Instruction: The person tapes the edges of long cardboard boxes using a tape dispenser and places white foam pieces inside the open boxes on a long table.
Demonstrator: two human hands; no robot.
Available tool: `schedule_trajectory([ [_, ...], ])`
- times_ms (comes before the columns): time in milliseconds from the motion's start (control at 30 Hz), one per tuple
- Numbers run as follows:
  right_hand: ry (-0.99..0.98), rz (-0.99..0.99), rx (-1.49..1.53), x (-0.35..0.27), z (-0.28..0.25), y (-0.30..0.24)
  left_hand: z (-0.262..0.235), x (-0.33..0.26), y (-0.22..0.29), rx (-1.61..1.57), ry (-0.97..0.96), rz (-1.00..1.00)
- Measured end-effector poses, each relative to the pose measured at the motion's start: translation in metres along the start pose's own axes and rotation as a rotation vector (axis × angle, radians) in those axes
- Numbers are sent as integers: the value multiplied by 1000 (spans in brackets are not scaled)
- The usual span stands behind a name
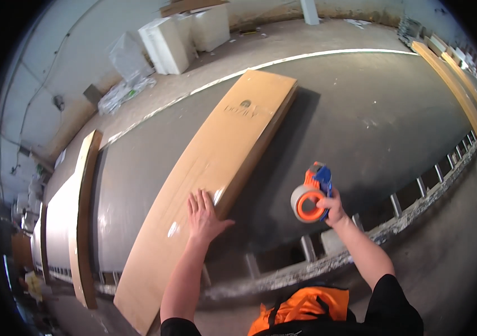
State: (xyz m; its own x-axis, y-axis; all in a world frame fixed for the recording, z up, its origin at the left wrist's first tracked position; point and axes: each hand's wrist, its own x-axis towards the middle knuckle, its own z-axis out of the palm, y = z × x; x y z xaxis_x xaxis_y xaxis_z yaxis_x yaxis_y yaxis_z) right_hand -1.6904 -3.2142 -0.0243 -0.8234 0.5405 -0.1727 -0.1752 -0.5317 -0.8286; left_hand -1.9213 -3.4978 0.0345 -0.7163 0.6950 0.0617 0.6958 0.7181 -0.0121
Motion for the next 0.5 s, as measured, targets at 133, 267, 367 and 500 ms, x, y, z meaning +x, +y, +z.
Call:
schedule_trajectory([
  [133,132,-114,-83,165,-46,-49,59,10,-2,-5,81,28],
  [267,100,-267,-328,348,-58,-99,51,13,0,39,77,70],
  [367,57,-252,-411,442,-18,-111,51,18,-7,-11,63,69],
  [500,-47,54,-541,486,17,-119,49,18,-16,14,65,50],
])
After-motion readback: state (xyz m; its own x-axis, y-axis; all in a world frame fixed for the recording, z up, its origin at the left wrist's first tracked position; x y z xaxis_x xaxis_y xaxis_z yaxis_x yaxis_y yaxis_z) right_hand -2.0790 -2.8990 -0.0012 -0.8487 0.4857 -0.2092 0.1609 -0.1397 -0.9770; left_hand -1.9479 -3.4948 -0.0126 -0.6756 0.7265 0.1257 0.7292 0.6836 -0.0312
